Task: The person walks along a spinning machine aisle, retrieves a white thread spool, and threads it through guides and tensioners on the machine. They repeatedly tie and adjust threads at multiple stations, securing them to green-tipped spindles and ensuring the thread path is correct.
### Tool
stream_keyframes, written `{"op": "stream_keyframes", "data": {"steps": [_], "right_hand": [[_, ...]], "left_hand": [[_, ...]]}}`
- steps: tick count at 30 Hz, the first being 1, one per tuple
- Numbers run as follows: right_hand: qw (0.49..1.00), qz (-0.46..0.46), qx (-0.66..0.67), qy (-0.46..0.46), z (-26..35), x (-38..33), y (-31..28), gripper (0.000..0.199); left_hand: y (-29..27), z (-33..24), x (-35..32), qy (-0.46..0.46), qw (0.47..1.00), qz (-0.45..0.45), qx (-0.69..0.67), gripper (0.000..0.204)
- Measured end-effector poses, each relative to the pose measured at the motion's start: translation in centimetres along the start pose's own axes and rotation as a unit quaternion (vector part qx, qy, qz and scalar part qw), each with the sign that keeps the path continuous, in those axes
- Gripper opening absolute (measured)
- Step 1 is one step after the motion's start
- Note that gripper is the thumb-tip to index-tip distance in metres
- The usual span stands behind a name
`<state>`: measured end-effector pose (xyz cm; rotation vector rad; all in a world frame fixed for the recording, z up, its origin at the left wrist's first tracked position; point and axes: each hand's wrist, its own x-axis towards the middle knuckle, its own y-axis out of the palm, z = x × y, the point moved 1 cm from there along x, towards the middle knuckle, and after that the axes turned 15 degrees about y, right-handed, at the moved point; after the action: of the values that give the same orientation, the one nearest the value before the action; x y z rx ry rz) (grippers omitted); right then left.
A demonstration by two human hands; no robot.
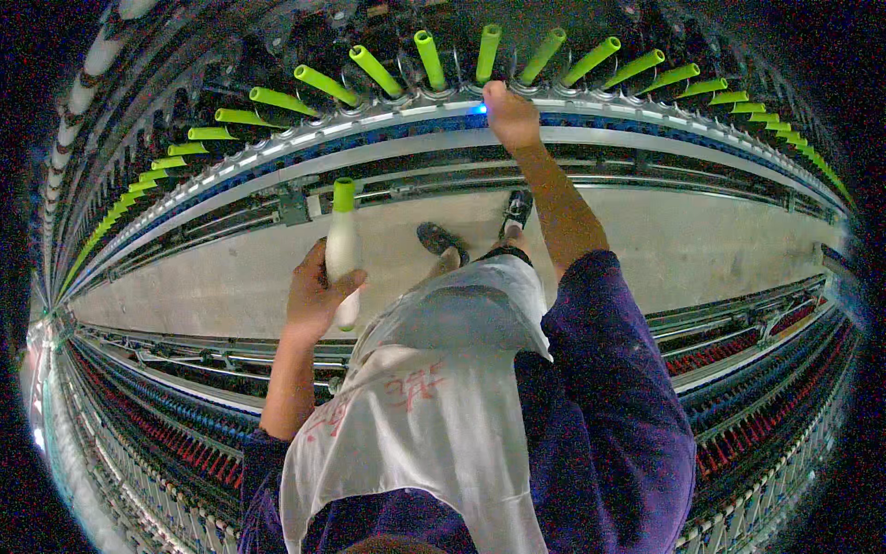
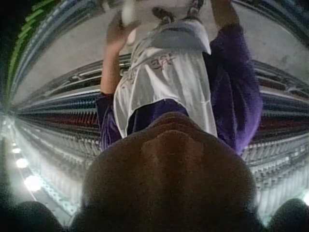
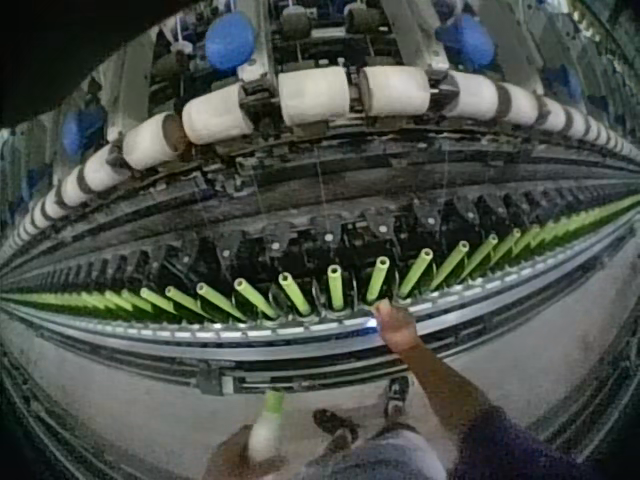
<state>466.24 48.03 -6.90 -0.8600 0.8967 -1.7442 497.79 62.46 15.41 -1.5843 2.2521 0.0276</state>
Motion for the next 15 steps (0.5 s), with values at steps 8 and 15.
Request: {"op": "stream_keyframes", "data": {"steps": [8,15], "right_hand": [[0.984,0.163,-0.070,-0.026,2.9,-6.9,-2.1,0.013],[0.907,0.340,0.230,0.091,9.8,-14.0,-9.1,0.014]], "left_hand": [[-0.3,-0.7,-0.2,0.030,0.999,-0.005,-0.011,0.042],[-0.8,-1.2,-0.7,0.053,0.997,-0.003,-0.051,0.043]]}}
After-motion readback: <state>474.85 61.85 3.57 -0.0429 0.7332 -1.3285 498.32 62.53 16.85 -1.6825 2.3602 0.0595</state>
